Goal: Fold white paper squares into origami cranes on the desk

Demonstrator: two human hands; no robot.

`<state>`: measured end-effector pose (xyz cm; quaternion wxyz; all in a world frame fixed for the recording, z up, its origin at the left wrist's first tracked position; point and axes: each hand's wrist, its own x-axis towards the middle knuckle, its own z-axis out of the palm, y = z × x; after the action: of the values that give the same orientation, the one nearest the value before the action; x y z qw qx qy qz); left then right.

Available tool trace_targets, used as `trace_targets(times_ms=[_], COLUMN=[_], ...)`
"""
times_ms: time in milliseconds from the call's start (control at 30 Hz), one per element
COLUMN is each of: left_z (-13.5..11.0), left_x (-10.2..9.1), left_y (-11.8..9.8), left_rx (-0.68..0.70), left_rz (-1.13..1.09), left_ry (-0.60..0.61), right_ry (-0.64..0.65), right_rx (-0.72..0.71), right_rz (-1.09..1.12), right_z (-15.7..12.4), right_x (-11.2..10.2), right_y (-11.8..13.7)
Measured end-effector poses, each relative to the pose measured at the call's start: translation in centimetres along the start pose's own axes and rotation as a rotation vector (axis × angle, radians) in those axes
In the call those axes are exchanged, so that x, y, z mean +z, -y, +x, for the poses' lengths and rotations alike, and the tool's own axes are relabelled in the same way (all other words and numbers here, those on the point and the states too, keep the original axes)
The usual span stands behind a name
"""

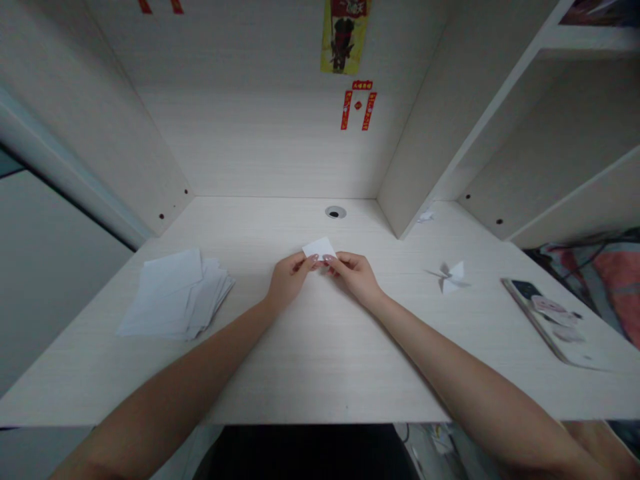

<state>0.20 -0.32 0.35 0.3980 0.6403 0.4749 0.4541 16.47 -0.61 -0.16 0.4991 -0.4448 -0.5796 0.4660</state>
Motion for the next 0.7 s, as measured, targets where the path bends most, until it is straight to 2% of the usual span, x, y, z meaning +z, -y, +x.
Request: trace_targets(times_ms=[333, 700], left_z=[0.05, 0.14], left_x=[0.23, 0.02], left_y=[0.43, -0.08], left_rx=[-0.029, -0.045], left_rz=[-0.203, -0.273], left_ry=[0.070, 0.124], right_ry=[-0.011, -0.012], right_rx=[-0.071, -0.059], right_rz=[-0.007, 0.001], right_z=[-0.19, -0.21], right_x=[-0.16, -0.08], right_y=[0.15, 0.38])
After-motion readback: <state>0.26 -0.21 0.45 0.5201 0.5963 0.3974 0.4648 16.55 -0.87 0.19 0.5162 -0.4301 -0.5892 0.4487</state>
